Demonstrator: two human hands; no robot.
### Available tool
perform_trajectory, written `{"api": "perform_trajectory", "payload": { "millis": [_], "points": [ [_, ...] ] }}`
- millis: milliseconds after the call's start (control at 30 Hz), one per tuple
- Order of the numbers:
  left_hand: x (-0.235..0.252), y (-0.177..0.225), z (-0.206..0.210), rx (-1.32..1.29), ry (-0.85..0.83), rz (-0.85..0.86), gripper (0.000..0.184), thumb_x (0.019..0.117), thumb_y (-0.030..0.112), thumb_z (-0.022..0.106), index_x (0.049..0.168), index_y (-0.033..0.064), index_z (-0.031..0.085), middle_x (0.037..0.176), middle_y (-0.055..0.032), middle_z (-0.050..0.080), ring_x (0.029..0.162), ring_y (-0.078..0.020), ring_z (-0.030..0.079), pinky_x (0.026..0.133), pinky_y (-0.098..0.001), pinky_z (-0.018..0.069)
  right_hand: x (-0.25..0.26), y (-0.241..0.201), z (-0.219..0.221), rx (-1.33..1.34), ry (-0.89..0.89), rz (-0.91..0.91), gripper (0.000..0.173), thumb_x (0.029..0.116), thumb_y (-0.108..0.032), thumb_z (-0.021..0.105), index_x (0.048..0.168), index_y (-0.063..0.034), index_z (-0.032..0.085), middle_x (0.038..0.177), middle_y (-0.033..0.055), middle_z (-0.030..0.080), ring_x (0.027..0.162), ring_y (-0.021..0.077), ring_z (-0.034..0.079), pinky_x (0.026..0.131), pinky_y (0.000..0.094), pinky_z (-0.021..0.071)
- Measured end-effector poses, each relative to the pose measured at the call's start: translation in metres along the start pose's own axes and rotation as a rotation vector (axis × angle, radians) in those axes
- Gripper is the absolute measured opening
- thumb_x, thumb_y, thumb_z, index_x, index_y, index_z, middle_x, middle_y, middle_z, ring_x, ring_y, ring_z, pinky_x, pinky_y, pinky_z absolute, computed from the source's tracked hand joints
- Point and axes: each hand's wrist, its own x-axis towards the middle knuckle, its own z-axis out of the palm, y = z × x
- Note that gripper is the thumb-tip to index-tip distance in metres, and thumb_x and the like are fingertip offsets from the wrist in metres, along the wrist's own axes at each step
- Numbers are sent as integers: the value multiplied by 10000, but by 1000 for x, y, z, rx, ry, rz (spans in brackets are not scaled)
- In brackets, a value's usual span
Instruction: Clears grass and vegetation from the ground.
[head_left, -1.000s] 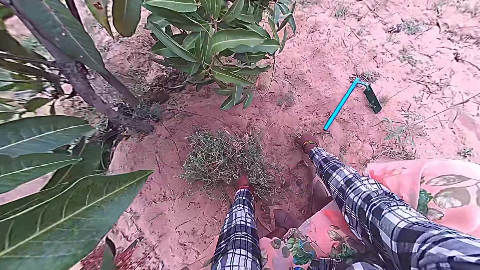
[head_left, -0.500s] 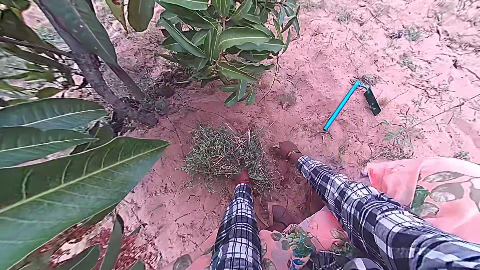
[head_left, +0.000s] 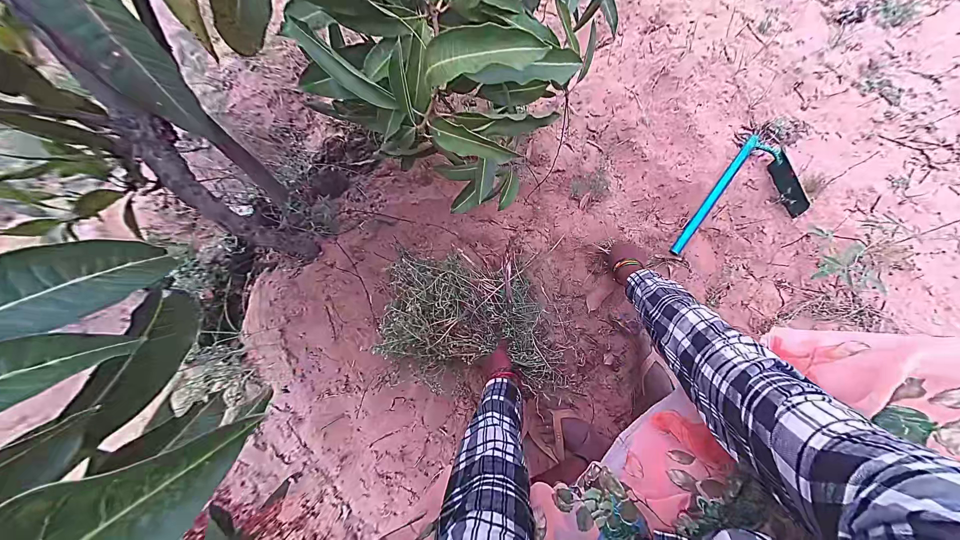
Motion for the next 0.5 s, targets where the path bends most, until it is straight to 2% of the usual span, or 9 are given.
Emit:
{"api": "perform_trajectory", "payload": {
  "millis": [133,200,233,333,367,433,500],
  "points": [
    [-6,3,-2,-54,-26,8,752,929,409,761,1394,-125,509,1429,-309,537,1380,-387,501,1146,-516,395,22,16,0,81,-51,-12,455,1007,-376,607,1120,53,707,1254,289,664,1211,451,629,956,683,487],
    [-9,5,-4,-69,-47,15,733,948,390,744,1402,-129,496,1420,-307,546,1371,-382,513,1144,-506,400,19,26,6,105,-19,-36,530,1025,-446,564,1117,58,702,1231,298,669,1194,456,636,949,683,489],
    [-10,5,-4,-79,-75,25,717,976,374,714,1419,-136,474,1434,-310,533,1380,-379,504,1151,-499,393,17,33,9,122,-17,-46,575,1043,-482,522,1157,56,690,1251,302,661,1216,456,626,971,681,479],
    [-6,4,-3,-112,-92,32,720,993,359,693,1448,-136,434,1446,-312,523,1386,-373,500,1149,-489,400,-1,47,5,292,-25,-45,607,1073,-466,464,1199,93,662,1284,326,636,1260,466,594,1043,666,440],
    [-4,1,-1,-112,-100,34,723,994,360,692,1453,-133,430,1450,-308,521,1388,-368,500,1151,-485,398,-11,50,2,372,-5,-24,596,1073,-453,462,1195,97,655,1274,325,636,1249,459,599,1038,651,442],
    [0,-1,1,-111,-124,42,727,1002,370,675,1467,-126,416,1466,-302,509,1399,-362,490,1157,-483,392,-23,48,-13,473,80,2,587,1081,-447,476,1227,96,645,1295,327,630,1267,458,593,1062,633,437],
    [0,-1,0,-108,-138,54,711,1013,373,659,1464,-124,426,1463,-301,515,1399,-358,493,1159,-481,390,-26,43,-32,491,191,-14,557,1066,-444,517,1205,76,661,1251,316,654,1228,457,617,1035,635,457]
  ]
}}
